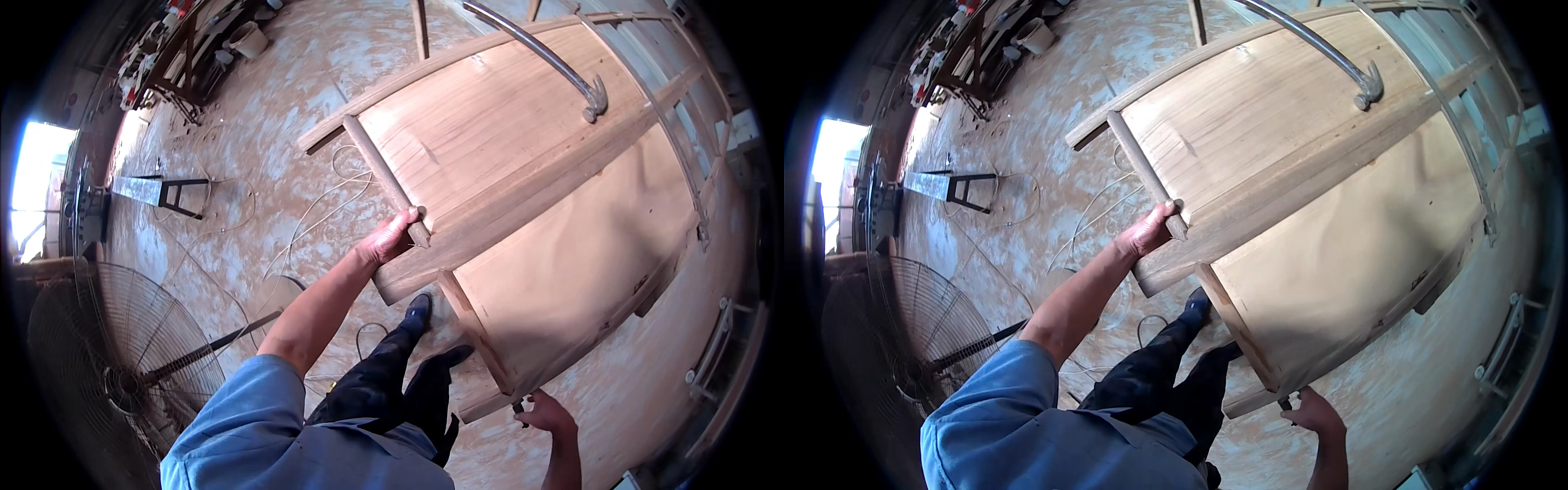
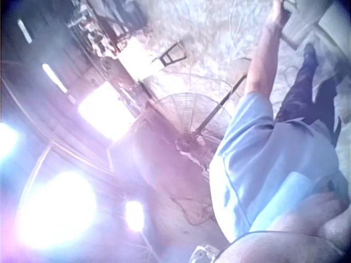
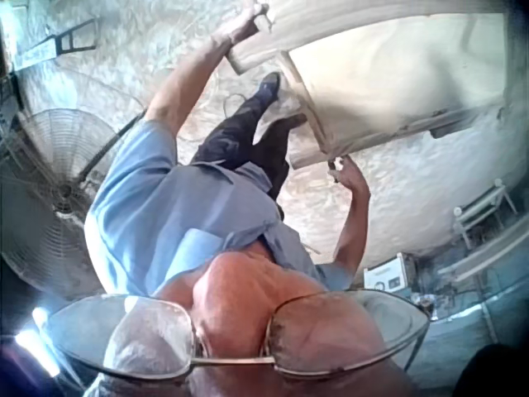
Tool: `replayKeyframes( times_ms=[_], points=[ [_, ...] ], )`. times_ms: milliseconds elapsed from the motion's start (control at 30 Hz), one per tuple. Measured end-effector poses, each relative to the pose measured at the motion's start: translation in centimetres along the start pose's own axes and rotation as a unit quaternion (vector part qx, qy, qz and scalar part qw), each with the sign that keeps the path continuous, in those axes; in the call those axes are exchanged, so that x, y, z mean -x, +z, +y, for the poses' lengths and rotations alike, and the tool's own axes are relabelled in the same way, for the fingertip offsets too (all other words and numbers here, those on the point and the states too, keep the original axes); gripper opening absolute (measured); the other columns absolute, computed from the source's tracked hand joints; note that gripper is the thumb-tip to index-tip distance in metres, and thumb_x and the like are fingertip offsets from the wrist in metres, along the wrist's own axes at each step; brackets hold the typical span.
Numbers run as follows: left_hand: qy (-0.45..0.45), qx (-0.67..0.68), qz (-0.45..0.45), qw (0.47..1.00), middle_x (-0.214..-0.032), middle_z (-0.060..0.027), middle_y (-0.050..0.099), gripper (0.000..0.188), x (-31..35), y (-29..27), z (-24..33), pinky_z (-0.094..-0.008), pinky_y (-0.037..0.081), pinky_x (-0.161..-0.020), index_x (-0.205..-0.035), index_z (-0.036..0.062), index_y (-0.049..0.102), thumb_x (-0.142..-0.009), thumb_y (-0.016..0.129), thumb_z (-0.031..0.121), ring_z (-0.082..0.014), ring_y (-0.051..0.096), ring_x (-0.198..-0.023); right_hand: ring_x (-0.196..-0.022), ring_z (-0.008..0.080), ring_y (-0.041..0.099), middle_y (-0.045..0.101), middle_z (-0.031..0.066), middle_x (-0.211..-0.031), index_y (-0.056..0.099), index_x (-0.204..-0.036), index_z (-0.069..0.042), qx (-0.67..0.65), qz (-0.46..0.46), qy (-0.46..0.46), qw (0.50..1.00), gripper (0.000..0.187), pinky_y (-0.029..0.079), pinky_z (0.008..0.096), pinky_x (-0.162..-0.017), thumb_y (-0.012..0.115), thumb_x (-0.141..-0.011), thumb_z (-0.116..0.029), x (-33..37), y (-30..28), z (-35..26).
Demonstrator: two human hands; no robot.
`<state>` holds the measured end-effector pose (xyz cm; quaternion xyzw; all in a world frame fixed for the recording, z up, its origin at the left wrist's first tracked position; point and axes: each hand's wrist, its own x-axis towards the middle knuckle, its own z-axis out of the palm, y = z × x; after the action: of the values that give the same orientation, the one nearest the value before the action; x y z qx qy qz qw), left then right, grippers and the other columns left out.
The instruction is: The person assembles a wooden chair frame by hand, using a chisel to align joints and a metal bar clamp to secure the structure. They repeatedly position the frame, insert the clamp, and tighten it to hold the pieces together.
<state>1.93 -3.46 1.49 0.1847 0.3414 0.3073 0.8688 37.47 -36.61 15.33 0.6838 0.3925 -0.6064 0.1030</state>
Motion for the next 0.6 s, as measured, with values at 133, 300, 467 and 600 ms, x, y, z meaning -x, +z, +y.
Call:
replayKeyframes(
  times_ms=[133, 300, 467, 600],
  points=[
    [0.01, 0.01, -0.013, 1.0, -0.097, -0.0047, 0.06, 0.034, -0.1, -0.5, -0.3, -0.0351, 0.048, -0.084, -0.105, 0.0092, 0.056, -0.087, 0.064, 0.037, -0.0195, 0.058, -0.091, -0.092, 0.0235, 0.063, 0.065, 0.0182, -0.1, 0.058, -0.111, 0.004, -0.101, 0.001, -0.031, 0.994, 0.047, 0.051, 0.0355, -0.083, 0.073, -0.074, -0.02, -3.9, 5.2, 4.2],
    [-0.004, -0.02, 0.05, 0.999, -0.094, -0.0032, 0.058, 0.036, 0.1, 2.0, 0.6, -0.0341, 0.048, -0.084, -0.104, 0.0088, 0.056, -0.086, 0.065, 0.038, -0.0187, 0.058, -0.09, -0.082, 0.0168, 0.064, 0.066, 0.0146, -0.09, 0.06, -0.104, 0.006, -0.133, 0.106, -0.031, 0.985, 0.03, 0.052, 0.0333, -0.071, 0.066, -0.079, -0.011, -4.6, 7.0, 3.7],
    [0.004, 0.002, 0.028, 1.0, -0.095, -0.0035, 0.059, 0.035, 0.2, 1.1, 0.1, -0.0349, 0.049, -0.083, -0.104, 0.0089, 0.056, -0.084, 0.067, 0.037, -0.019, 0.058, -0.091, -0.086, 0.0174, 0.064, 0.067, 0.0159, -0.092, 0.059, -0.102, 0.006, -0.188, 0.117, -0.023, 0.975, 0.031, 0.051, 0.0349, -0.076, 0.067, -0.076, -0.008, -4.8, 7.8, 4.7],
    [-0.004, -0.006, 0.035, 0.999, -0.095, -0.0033, 0.059, 0.034, -0.1, 1.4, 0.3, -0.0357, 0.049, -0.084, -0.103, 0.0093, 0.057, -0.084, 0.067, 0.036, -0.0195, 0.059, -0.091, -0.11, 0.0293, 0.059, 0.061, 0.0217, -0.116, 0.053, -0.122, 0.001, -0.153, 0.149, -0.073, 0.974, 0.049, 0.045, 0.0357, -0.093, 0.07, -0.078, -0.014, -5.5, 8.0, 5.1]
  ],
)
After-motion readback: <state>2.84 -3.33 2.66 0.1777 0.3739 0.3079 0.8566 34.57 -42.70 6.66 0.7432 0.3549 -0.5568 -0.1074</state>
